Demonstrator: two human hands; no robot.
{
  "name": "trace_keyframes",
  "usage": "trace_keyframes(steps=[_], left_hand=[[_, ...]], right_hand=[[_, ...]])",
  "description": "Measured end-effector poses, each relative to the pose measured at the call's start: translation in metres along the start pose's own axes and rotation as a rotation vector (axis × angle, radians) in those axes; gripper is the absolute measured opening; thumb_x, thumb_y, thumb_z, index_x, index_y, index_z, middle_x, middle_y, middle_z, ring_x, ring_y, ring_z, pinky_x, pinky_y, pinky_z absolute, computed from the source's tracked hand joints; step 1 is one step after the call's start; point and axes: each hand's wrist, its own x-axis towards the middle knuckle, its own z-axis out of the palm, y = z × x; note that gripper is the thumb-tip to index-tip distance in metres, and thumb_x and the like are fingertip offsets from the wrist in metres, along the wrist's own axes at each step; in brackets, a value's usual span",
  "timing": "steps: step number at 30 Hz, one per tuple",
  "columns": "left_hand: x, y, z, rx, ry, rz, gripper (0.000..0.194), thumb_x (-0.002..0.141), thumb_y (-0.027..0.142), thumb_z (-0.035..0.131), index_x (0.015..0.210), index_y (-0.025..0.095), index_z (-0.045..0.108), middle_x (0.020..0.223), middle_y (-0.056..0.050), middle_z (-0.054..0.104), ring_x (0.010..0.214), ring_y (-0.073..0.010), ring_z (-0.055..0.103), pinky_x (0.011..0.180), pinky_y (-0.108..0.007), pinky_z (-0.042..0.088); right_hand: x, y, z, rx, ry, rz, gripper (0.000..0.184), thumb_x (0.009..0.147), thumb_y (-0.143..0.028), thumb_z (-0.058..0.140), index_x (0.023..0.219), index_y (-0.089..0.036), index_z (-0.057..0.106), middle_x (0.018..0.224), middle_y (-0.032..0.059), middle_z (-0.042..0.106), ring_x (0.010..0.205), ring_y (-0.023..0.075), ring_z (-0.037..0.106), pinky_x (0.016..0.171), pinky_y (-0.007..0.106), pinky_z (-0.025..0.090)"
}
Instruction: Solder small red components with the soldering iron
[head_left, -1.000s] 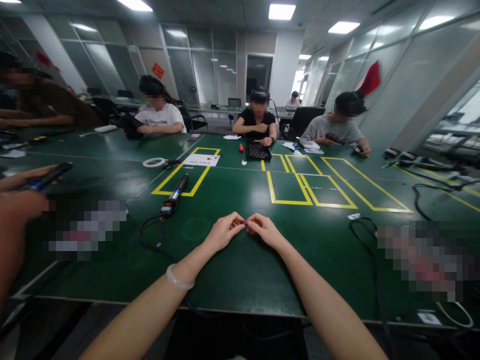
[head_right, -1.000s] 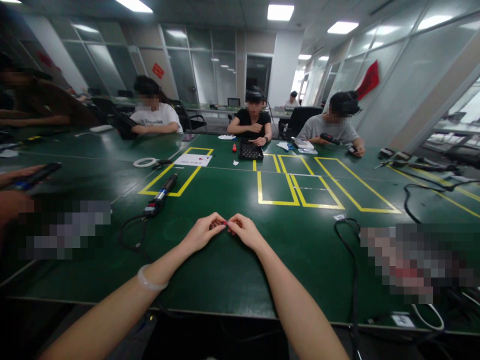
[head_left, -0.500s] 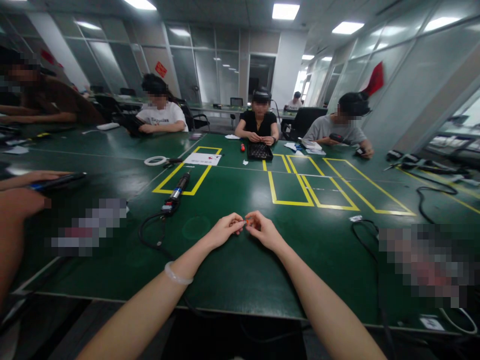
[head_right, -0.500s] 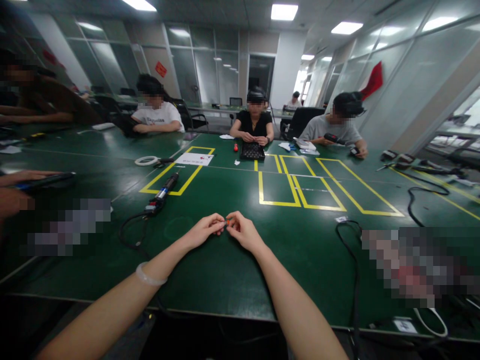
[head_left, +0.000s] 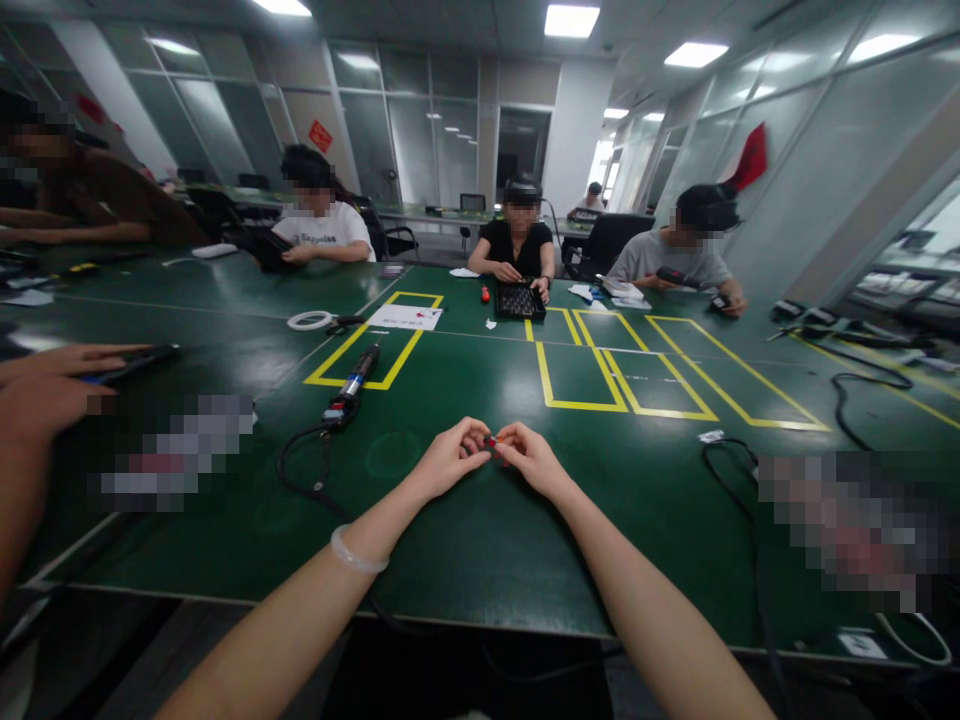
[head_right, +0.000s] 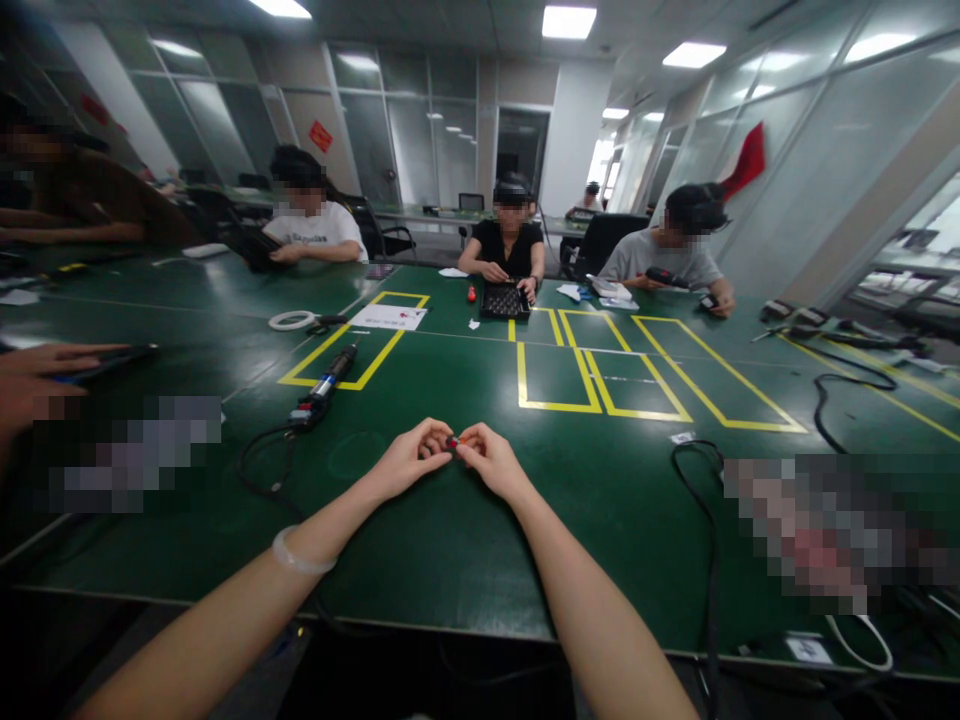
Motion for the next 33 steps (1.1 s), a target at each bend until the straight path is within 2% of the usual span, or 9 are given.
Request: trace_keyframes(steps=[5,9,14,19,25,33], left_hand=[[-0.001,0.000,-0.002,0.095,0.004,0.080,0.027,0.080,0.027,0.060,0.105,0.019,0.057,0.095,-0.003,0.058,0.075,-0.0118,0.055,0.061,-0.022,0.044],[-0.003,0.003,-0.003,0.151,-0.009,0.131,0.017,0.083,0.028,0.056,0.096,0.019,0.062,0.091,-0.003,0.058,0.076,-0.0127,0.055,0.066,-0.023,0.044],[-0.002,0.002,-0.004,0.109,-0.003,0.053,0.021,0.084,0.032,0.055,0.097,0.017,0.062,0.087,-0.003,0.063,0.072,-0.0131,0.056,0.065,-0.024,0.043],[0.000,-0.006,-0.005,0.028,0.020,-0.001,0.028,0.084,0.038,0.055,0.099,0.016,0.062,0.089,-0.004,0.065,0.075,-0.0142,0.058,0.067,-0.024,0.044],[-0.001,-0.006,-0.004,0.000,-0.003,-0.041,0.030,0.083,0.041,0.055,0.096,0.014,0.062,0.084,-0.003,0.064,0.072,-0.0135,0.057,0.066,-0.024,0.043],[-0.002,-0.001,-0.002,0.005,-0.051,-0.048,0.031,0.084,0.042,0.052,0.091,0.014,0.063,0.075,-0.001,0.061,0.066,-0.0125,0.054,0.062,-0.023,0.041]], right_hand=[[0.001,0.004,0.001,0.041,-0.046,0.008,0.027,0.081,-0.042,0.060,0.089,-0.016,0.055,0.075,0.0012,0.061,0.062,0.0114,0.054,0.060,0.025,0.044],[0.001,0.003,0.000,0.024,-0.091,0.004,0.028,0.085,-0.043,0.055,0.086,-0.015,0.057,0.072,0.0023,0.063,0.064,0.0120,0.056,0.064,0.026,0.045],[0.000,0.000,0.000,0.039,-0.054,0.003,0.029,0.085,-0.043,0.054,0.094,-0.016,0.055,0.072,0.0011,0.062,0.062,0.0119,0.055,0.062,0.026,0.045],[-0.002,0.000,0.002,0.006,-0.036,-0.063,0.032,0.079,-0.033,0.061,0.106,-0.019,0.050,0.078,-0.0007,0.060,0.059,0.0101,0.052,0.060,0.024,0.043],[-0.005,-0.006,0.004,-0.192,-0.016,-0.145,0.026,0.080,-0.026,0.058,0.104,-0.020,0.051,0.080,-0.0005,0.061,0.062,0.0111,0.051,0.063,0.025,0.042],[-0.005,-0.008,0.002,-0.294,0.003,-0.169,0.015,0.081,-0.027,0.056,0.095,-0.019,0.055,0.079,0.0003,0.060,0.066,0.0127,0.053,0.063,0.025,0.041]])
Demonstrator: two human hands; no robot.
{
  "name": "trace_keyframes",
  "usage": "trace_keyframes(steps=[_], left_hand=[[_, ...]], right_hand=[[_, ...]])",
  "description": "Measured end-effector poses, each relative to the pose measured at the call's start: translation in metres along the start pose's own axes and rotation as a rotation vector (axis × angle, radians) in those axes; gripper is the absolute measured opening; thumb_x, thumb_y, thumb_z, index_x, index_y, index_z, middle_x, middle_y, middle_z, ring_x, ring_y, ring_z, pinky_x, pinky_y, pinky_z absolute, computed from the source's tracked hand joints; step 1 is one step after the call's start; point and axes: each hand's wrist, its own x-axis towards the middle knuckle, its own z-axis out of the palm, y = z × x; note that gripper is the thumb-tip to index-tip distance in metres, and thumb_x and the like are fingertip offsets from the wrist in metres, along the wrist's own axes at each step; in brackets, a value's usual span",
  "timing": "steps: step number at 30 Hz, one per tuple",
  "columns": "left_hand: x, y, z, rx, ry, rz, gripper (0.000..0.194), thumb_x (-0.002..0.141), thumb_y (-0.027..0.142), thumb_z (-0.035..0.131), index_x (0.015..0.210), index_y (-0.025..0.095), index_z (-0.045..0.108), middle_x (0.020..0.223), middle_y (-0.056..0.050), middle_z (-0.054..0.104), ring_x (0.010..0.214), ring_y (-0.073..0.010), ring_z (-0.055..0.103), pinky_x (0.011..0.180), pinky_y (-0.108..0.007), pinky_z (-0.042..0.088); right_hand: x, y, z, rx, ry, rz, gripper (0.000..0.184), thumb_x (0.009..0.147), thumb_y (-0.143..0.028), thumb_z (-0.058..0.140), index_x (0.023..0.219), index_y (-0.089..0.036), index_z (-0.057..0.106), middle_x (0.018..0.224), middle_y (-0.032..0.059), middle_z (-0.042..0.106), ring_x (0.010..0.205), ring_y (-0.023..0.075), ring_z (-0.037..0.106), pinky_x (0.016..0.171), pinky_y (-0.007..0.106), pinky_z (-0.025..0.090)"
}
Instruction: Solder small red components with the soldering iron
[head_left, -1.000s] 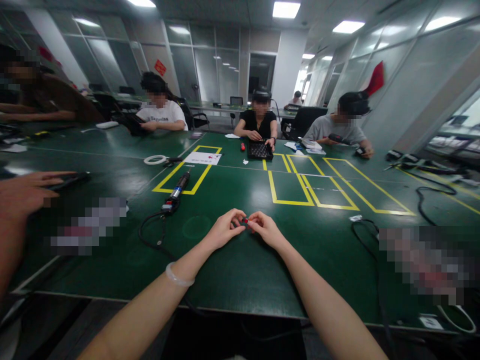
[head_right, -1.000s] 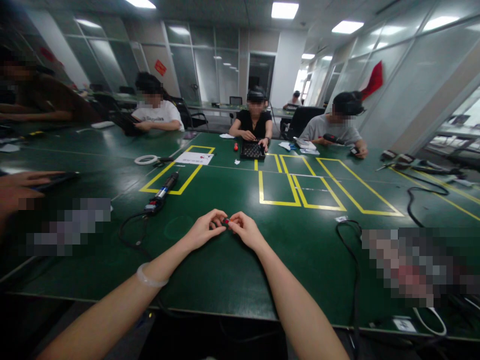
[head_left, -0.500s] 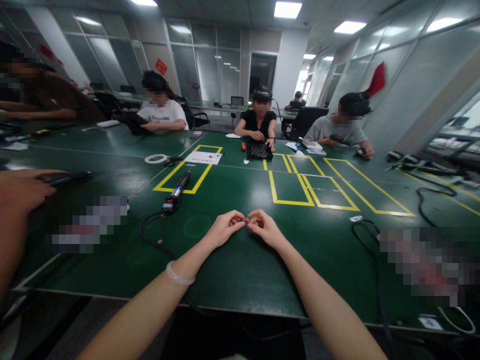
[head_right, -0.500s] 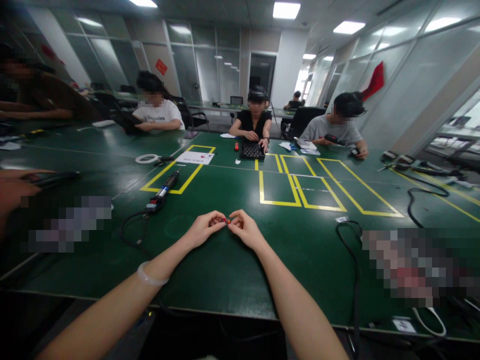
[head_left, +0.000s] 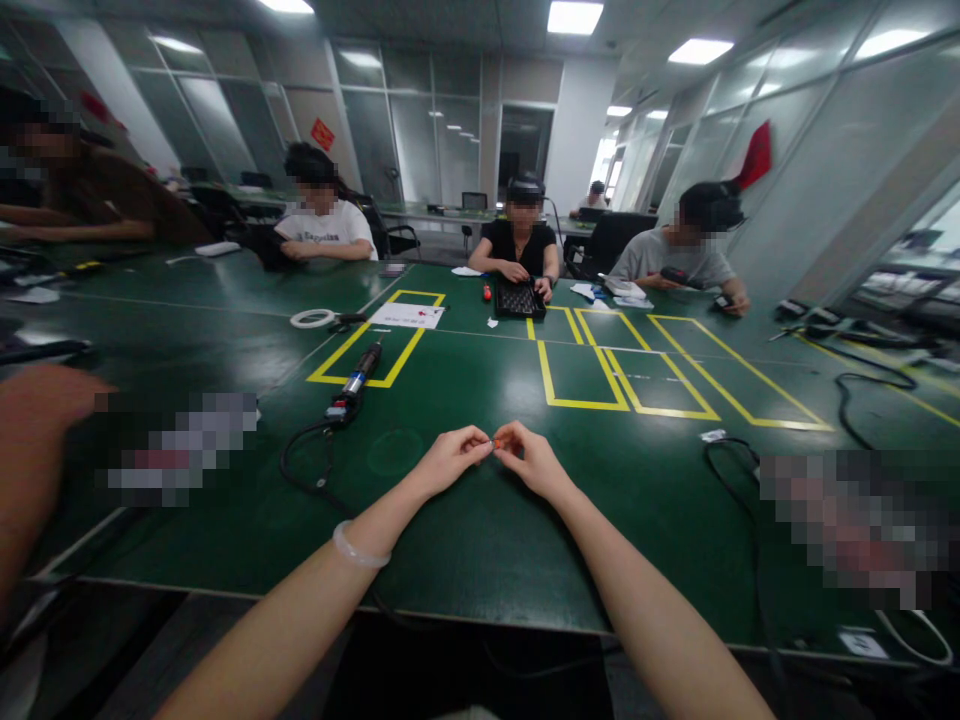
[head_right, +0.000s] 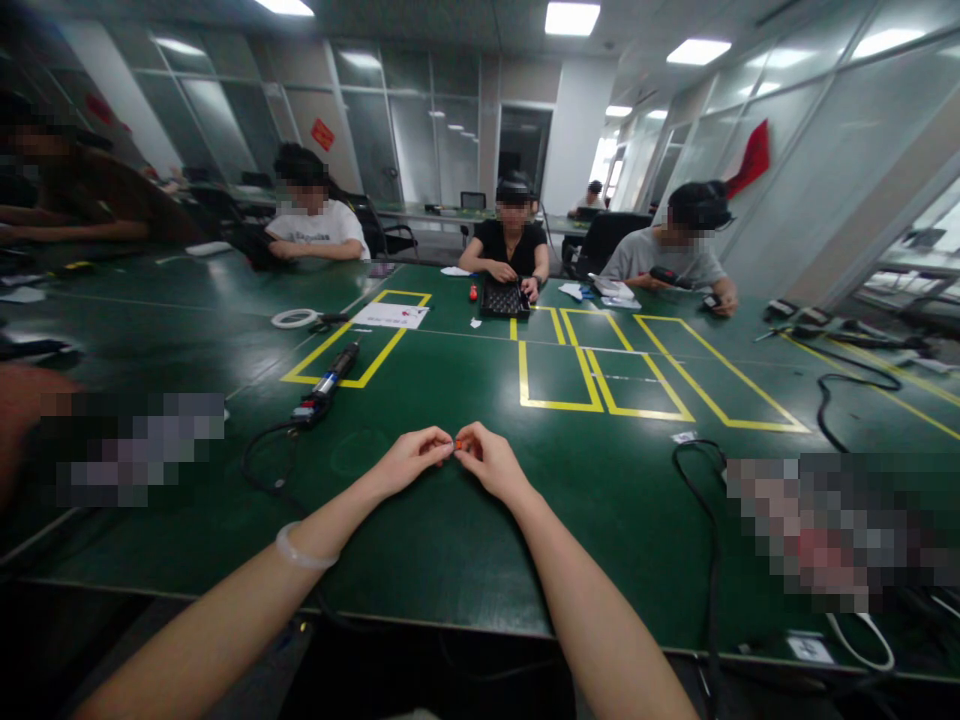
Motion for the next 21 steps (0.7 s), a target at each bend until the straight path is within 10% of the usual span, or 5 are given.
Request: trace_keyframes(steps=[21], left_hand=[[-0.0012,-0.0032,-0.0012,-0.006,-0.028,-0.001,0.027,0.083,0.037,0.054,0.095,0.014,0.063,0.081,-0.002,0.064,0.069,-0.0131,0.055,0.063,-0.023,0.041]], right_hand=[[-0.0004,0.0030,0.0007,0.022,-0.023,0.034,0.014,0.083,-0.031,0.056,0.089,-0.018,0.056,0.076,0.0008,0.062,0.064,0.0126,0.054,0.062,0.025,0.042]])
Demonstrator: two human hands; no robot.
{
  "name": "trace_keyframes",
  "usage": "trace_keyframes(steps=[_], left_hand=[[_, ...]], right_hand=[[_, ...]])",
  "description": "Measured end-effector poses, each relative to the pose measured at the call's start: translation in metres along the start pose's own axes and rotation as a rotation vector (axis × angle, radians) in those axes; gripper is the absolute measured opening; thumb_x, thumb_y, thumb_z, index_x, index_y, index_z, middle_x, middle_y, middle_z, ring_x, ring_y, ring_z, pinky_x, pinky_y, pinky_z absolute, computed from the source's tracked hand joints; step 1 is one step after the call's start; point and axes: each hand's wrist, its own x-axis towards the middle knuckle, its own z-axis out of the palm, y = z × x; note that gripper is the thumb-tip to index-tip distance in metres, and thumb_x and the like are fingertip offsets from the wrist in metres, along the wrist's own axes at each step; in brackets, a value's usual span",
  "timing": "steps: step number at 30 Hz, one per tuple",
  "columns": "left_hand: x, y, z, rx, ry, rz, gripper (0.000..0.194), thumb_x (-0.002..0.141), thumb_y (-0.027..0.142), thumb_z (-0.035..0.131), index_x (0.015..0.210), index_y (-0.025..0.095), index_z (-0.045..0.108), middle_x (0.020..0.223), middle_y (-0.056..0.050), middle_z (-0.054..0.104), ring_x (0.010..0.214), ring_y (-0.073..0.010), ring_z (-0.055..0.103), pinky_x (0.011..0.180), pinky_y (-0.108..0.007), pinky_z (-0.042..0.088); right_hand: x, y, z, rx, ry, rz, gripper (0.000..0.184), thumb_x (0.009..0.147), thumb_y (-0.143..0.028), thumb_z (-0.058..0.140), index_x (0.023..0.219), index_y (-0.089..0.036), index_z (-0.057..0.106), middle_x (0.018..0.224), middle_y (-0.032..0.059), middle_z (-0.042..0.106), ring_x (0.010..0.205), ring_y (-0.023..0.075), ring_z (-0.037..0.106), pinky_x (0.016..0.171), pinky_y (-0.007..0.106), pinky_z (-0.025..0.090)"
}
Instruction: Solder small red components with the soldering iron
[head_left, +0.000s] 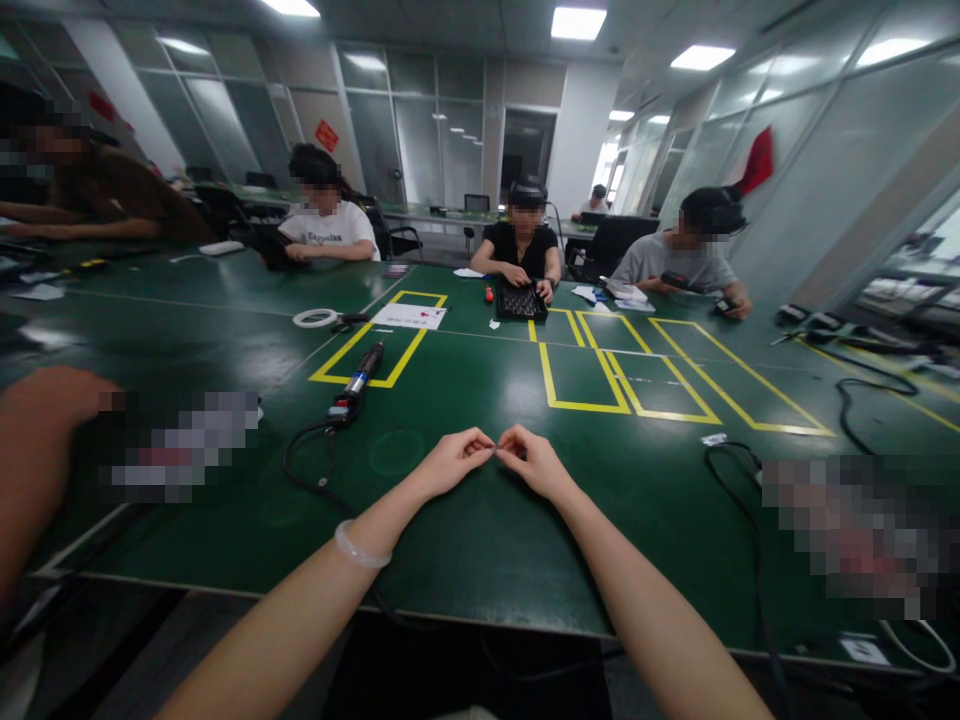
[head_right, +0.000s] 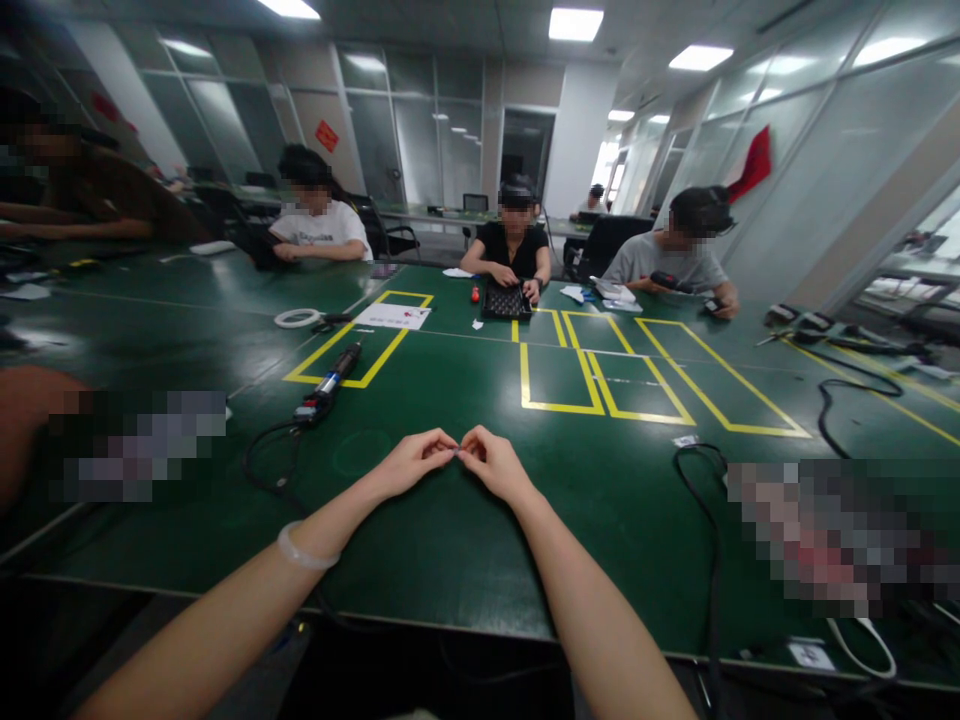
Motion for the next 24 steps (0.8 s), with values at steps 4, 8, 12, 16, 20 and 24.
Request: trace_keyframes(steps=[4,8,12,16,20,24], left_hand=[[0.000,-0.001,0.000,-0.007,0.002,-0.005,0.028,0.084,0.039,0.053,0.094,0.014,0.063,0.075,-0.001,0.062,0.068,-0.0132,0.055,0.063,-0.023,0.041],[0.001,-0.001,0.000,-0.010,-0.007,-0.017,0.032,0.085,0.042,0.051,0.093,0.014,0.063,0.075,-0.002,0.062,0.069,-0.0141,0.057,0.065,-0.024,0.042],[0.000,0.000,-0.001,0.018,-0.010,-0.022,0.031,0.085,0.041,0.050,0.094,0.014,0.062,0.074,-0.001,0.061,0.070,-0.0142,0.057,0.065,-0.023,0.042],[-0.002,0.005,-0.001,0.049,-0.009,-0.024,0.032,0.086,0.043,0.048,0.093,0.015,0.062,0.075,-0.001,0.062,0.070,-0.0144,0.058,0.065,-0.023,0.042],[-0.003,0.008,-0.002,0.091,0.005,0.009,0.037,0.090,0.044,0.039,0.097,0.016,0.062,0.078,-0.002,0.063,0.072,-0.0144,0.058,0.069,-0.025,0.044],[0.001,0.007,-0.011,0.200,0.066,0.018,0.037,0.092,0.042,0.037,0.107,0.018,0.061,0.086,-0.003,0.065,0.077,-0.0153,0.060,0.073,-0.026,0.045]], right_hand=[[0.001,0.002,0.001,0.042,-0.014,-0.012,0.021,0.079,-0.029,0.061,0.096,-0.019,0.054,0.079,0.0004,0.062,0.062,0.0113,0.053,0.061,0.024,0.042],[0.000,0.002,0.002,0.053,-0.008,-0.020,0.019,0.079,-0.025,0.060,0.095,-0.018,0.053,0.080,-0.0002,0.061,0.062,0.0103,0.052,0.061,0.024,0.042],[0.000,0.000,0.001,0.050,-0.001,-0.019,0.016,0.080,-0.026,0.058,0.093,-0.018,0.055,0.080,0.0001,0.061,0.064,0.0106,0.052,0.062,0.024,0.042],[0.000,-0.002,-0.001,0.042,0.001,-0.009,0.016,0.081,-0.027,0.057,0.094,-0.018,0.055,0.081,0.0011,0.062,0.066,0.0112,0.054,0.063,0.024,0.042],[0.000,-0.001,-0.002,0.026,0.012,0.009,0.017,0.082,-0.028,0.056,0.095,-0.017,0.056,0.080,0.0014,0.062,0.066,0.0115,0.054,0.062,0.023,0.041],[-0.001,-0.001,-0.004,0.000,0.008,0.025,0.016,0.082,-0.026,0.057,0.094,-0.017,0.056,0.078,0.0004,0.062,0.063,0.0105,0.052,0.060,0.022,0.040]])
